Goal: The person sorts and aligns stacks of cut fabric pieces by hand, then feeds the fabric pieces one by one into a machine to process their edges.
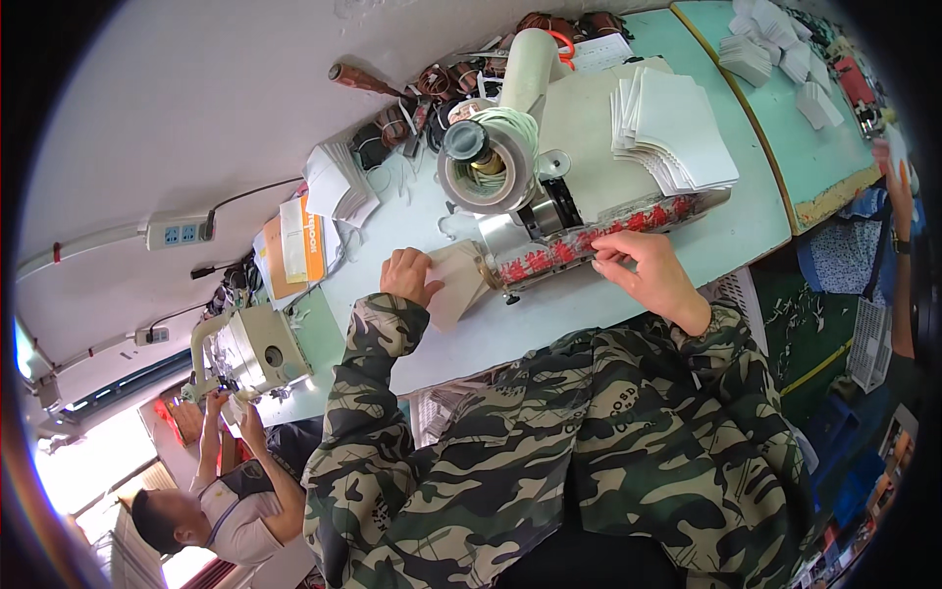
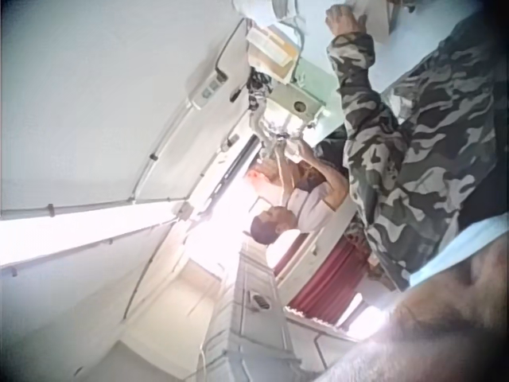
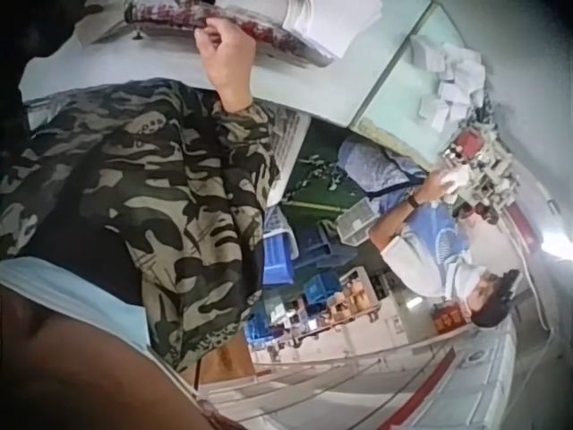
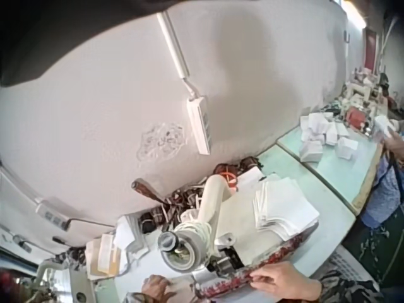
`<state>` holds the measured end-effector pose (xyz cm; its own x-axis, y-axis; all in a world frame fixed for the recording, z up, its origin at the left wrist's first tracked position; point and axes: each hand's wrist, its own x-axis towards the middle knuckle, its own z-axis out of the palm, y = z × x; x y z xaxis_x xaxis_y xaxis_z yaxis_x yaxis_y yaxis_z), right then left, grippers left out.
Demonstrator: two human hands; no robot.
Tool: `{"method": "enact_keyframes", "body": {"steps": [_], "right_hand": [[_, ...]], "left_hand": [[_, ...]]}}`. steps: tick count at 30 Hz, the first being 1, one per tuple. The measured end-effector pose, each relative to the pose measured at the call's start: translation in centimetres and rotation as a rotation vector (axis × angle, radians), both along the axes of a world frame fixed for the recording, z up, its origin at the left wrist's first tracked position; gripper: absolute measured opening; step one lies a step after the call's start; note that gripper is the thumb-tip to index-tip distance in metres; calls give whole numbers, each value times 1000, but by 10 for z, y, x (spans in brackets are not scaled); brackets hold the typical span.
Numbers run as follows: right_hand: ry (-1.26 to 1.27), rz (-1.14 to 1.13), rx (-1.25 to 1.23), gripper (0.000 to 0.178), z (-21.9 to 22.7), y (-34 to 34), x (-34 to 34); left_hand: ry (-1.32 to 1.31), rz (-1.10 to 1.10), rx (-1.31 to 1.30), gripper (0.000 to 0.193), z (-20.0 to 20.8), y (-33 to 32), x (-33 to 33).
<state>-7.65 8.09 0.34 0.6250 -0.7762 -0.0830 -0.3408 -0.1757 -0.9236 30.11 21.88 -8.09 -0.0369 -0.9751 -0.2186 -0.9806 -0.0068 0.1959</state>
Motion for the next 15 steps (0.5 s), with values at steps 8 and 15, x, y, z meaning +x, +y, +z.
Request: {"method": "enact_keyframes", "body": {"steps": [8,15], "right_hand": [[-14,-15,9,23,9,1,-1],[-3,49,-205,23,21,-14,27]], "left_hand": [[771,97,478,20,112,-46,-23],[665,-14,457,21,106,-97,-62]]}}
